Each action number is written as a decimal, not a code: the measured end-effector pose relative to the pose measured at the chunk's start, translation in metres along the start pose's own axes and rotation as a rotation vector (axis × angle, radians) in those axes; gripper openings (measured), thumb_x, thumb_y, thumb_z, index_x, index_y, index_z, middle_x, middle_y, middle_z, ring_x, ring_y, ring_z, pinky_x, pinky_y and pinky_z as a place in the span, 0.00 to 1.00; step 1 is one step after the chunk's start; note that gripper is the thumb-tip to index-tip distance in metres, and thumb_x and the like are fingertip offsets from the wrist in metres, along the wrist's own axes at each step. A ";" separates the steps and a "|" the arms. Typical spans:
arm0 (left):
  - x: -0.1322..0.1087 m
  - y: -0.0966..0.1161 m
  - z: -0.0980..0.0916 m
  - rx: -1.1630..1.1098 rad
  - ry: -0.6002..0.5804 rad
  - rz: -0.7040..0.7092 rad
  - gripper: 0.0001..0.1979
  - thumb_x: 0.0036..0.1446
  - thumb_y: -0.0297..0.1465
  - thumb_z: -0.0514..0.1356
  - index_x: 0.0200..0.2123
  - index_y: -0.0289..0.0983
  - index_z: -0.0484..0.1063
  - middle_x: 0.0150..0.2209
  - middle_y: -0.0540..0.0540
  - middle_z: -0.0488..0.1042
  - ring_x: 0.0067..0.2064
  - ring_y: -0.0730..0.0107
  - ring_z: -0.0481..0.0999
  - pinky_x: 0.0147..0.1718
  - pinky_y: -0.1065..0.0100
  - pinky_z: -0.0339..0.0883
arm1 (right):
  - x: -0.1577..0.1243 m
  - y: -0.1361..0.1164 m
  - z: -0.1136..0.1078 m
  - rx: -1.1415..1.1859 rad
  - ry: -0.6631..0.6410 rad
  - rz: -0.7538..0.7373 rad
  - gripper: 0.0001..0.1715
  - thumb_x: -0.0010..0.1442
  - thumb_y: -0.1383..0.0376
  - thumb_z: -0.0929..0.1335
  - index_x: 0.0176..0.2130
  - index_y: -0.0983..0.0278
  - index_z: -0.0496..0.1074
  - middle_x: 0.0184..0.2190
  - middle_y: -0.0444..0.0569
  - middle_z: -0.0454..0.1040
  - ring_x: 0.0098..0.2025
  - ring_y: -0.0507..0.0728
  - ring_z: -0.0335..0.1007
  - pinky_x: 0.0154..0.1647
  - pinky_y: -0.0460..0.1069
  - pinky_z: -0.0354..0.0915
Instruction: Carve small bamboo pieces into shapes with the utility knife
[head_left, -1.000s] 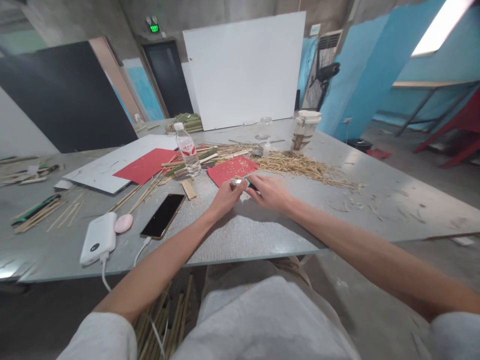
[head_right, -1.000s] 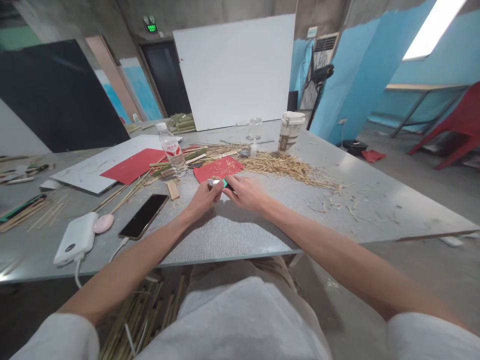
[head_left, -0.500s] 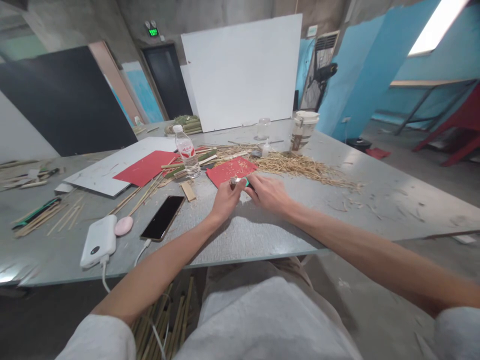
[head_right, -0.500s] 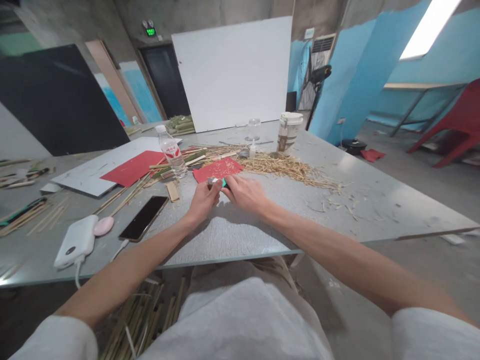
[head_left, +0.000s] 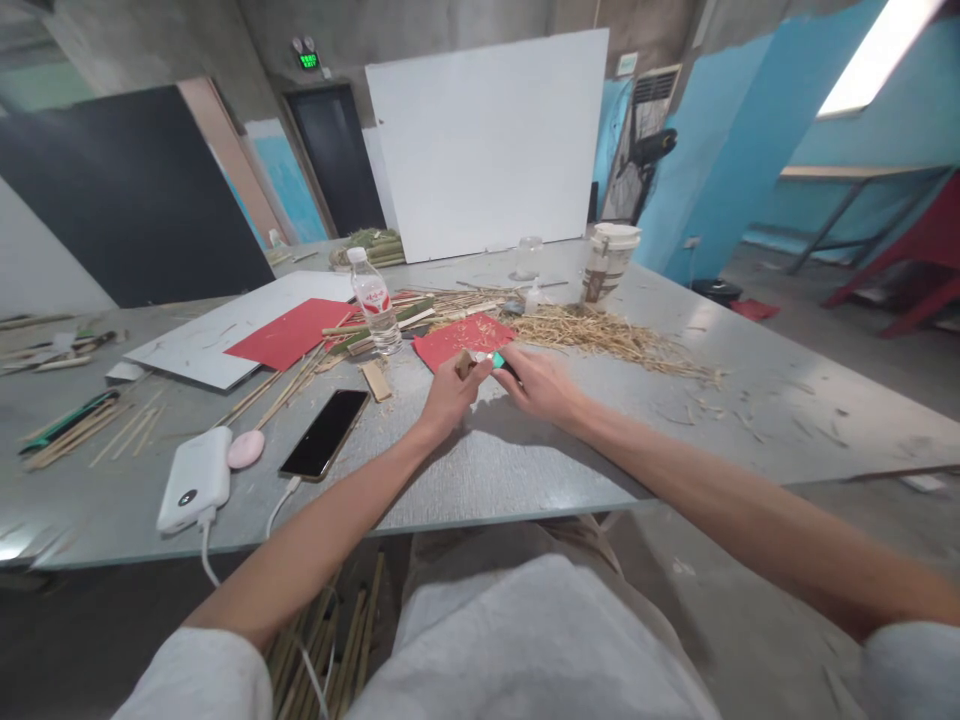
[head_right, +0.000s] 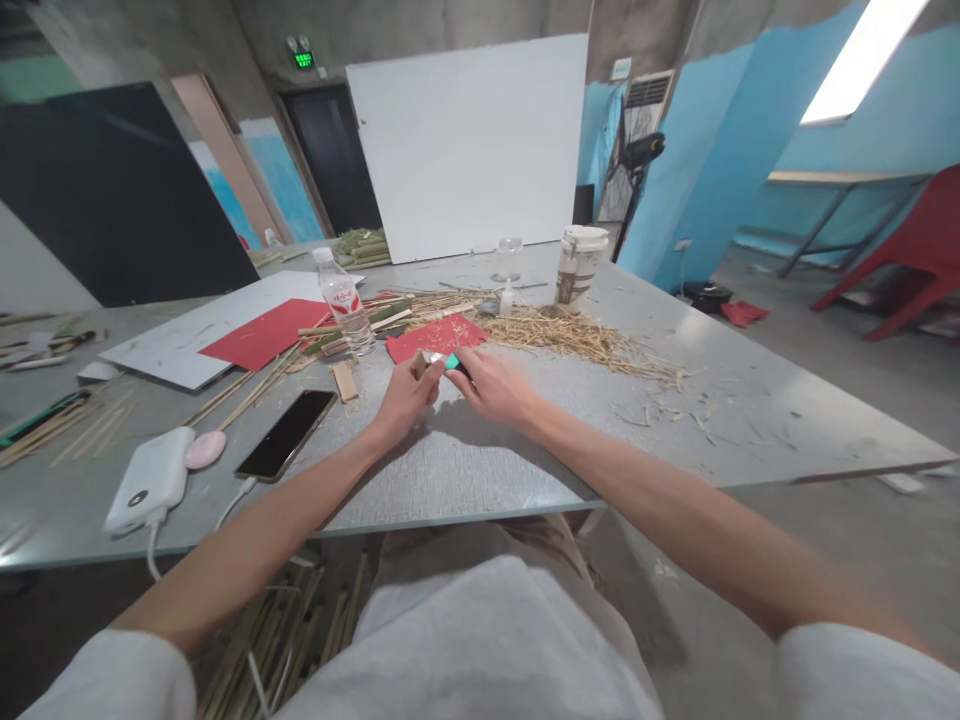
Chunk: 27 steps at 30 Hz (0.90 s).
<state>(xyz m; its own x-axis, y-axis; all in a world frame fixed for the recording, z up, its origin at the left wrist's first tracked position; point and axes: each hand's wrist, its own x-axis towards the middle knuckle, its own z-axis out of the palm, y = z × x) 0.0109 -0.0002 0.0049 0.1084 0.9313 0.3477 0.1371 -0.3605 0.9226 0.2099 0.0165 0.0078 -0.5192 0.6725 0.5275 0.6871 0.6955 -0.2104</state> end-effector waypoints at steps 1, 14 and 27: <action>0.000 0.001 0.000 0.015 -0.015 0.003 0.31 0.62 0.61 0.65 0.28 0.42 0.60 0.22 0.56 0.60 0.25 0.74 0.58 0.27 0.66 0.53 | 0.000 0.000 0.000 0.002 -0.016 -0.004 0.23 0.81 0.51 0.56 0.46 0.62 0.70 0.38 0.56 0.80 0.33 0.60 0.67 0.34 0.53 0.49; -0.001 0.003 0.001 0.006 -0.140 0.075 0.35 0.61 0.69 0.59 0.30 0.42 0.63 0.23 0.55 0.59 0.27 0.70 0.58 0.29 0.65 0.53 | 0.002 0.000 -0.007 -0.053 -0.092 -0.046 0.23 0.79 0.52 0.56 0.46 0.63 0.71 0.41 0.61 0.82 0.34 0.61 0.69 0.35 0.54 0.47; -0.004 0.004 0.001 -0.020 -0.115 0.046 0.36 0.58 0.69 0.62 0.26 0.41 0.62 0.21 0.55 0.59 0.25 0.73 0.56 0.26 0.66 0.49 | 0.001 0.000 -0.006 -0.065 -0.089 -0.038 0.24 0.80 0.51 0.56 0.46 0.62 0.71 0.41 0.58 0.82 0.34 0.61 0.70 0.35 0.54 0.48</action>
<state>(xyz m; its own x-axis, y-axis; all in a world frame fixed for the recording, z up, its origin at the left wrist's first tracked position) 0.0123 -0.0053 0.0075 0.2264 0.9013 0.3695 0.1100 -0.4005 0.9097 0.2122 0.0162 0.0130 -0.5864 0.6682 0.4580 0.6962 0.7047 -0.1367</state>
